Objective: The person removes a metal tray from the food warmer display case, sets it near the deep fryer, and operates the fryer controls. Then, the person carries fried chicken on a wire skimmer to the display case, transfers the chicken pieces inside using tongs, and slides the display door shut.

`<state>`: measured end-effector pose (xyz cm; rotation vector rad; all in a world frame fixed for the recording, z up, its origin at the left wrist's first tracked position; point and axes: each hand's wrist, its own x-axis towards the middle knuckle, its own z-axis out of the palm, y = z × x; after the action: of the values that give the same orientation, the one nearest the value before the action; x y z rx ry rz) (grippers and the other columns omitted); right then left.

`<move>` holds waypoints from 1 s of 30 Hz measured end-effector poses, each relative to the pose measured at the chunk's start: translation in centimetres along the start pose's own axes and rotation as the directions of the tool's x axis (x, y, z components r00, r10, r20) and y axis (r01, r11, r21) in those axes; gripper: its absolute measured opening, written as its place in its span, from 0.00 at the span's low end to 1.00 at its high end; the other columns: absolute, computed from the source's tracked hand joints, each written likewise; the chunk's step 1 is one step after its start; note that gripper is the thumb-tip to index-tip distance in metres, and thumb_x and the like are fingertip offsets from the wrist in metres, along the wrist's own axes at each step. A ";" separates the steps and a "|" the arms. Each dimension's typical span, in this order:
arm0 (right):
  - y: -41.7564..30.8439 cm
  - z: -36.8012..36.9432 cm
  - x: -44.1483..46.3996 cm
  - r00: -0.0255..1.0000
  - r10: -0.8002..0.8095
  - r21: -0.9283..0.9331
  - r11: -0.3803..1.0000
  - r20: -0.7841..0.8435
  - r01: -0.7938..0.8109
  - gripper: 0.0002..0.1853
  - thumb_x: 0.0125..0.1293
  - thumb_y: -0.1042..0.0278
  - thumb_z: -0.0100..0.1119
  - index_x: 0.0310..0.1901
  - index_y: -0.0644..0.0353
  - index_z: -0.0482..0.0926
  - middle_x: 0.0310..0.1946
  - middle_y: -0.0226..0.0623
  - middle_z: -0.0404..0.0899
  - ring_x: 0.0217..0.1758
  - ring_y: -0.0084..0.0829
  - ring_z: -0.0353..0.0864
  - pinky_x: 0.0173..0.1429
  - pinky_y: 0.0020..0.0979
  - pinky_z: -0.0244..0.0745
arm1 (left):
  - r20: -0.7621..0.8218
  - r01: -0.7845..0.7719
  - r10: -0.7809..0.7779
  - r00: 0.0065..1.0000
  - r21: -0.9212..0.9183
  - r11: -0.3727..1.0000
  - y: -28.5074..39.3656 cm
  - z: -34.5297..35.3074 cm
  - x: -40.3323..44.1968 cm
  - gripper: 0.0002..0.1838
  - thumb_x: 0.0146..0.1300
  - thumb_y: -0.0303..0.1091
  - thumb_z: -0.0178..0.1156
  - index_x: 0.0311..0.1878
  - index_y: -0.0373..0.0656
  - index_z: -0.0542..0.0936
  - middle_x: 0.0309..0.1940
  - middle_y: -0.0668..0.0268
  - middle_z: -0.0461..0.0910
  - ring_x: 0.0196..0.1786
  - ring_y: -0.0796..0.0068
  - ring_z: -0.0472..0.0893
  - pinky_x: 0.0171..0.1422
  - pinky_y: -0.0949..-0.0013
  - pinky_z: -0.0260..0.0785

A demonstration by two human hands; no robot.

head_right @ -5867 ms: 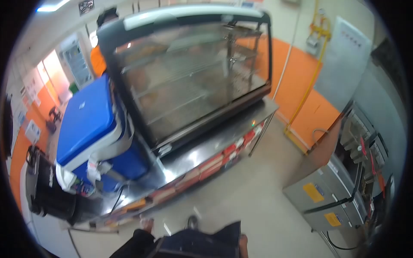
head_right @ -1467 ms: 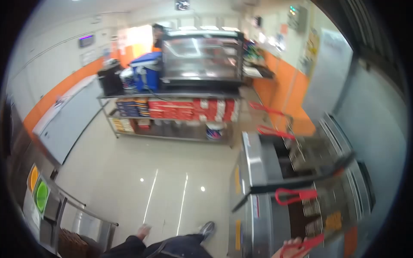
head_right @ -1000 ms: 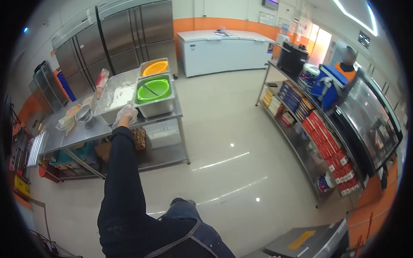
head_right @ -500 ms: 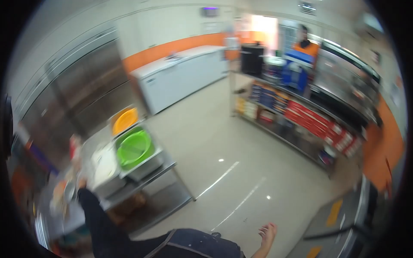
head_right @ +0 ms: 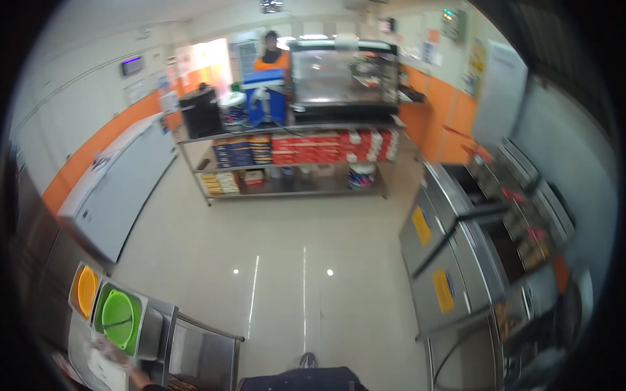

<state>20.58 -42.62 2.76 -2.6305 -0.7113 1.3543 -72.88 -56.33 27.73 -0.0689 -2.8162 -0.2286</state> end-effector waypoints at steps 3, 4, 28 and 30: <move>3.8 2.3 -2.5 0.996 -0.092 0.153 0.984 0.005 0.090 0.09 0.59 0.65 0.50 0.27 0.58 0.77 0.18 0.38 0.75 0.19 0.31 0.74 0.24 0.33 0.72 | 0.209 -0.227 0.289 0.934 -0.277 0.934 12.2 11.0 -12.8 0.24 0.63 0.47 0.50 0.56 0.41 0.73 0.40 0.56 0.80 0.43 0.59 0.79 0.49 0.58 0.71; 4.8 3.2 -3.5 0.988 -0.151 0.273 0.952 0.018 0.141 0.10 0.59 0.65 0.50 0.25 0.58 0.77 0.18 0.38 0.75 0.19 0.30 0.74 0.24 0.32 0.72 | 0.384 -0.252 0.396 0.834 -0.373 0.893 16.3 14.2 -19.0 0.24 0.64 0.47 0.50 0.56 0.41 0.73 0.39 0.56 0.80 0.42 0.59 0.79 0.48 0.58 0.71; 50.1 -20.2 -20.8 0.302 0.811 0.831 0.353 -0.501 0.431 0.09 0.62 0.65 0.52 0.38 0.60 0.73 0.28 0.35 0.78 0.26 0.26 0.77 0.27 0.29 0.70 | 0.278 -0.134 0.464 -0.841 -0.938 0.319 15.2 -17.9 -95.3 0.18 0.65 0.40 0.54 0.55 0.42 0.69 0.36 0.59 0.80 0.34 0.69 0.80 0.34 0.70 0.71; 49.6 -27.5 -22.1 0.152 0.739 0.725 0.562 -0.656 0.398 0.08 0.58 0.70 0.55 0.37 0.63 0.75 0.31 0.44 0.79 0.35 0.41 0.80 0.44 0.36 0.73 | 0.284 -0.166 0.355 -0.891 -0.930 0.328 13.8 -24.6 -98.1 0.19 0.66 0.43 0.51 0.55 0.40 0.70 0.38 0.58 0.80 0.37 0.67 0.80 0.39 0.69 0.72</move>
<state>49.21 -93.12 21.22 -1.9878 0.4999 -0.3996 28.74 -48.98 22.14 1.4422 0.7305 -0.0717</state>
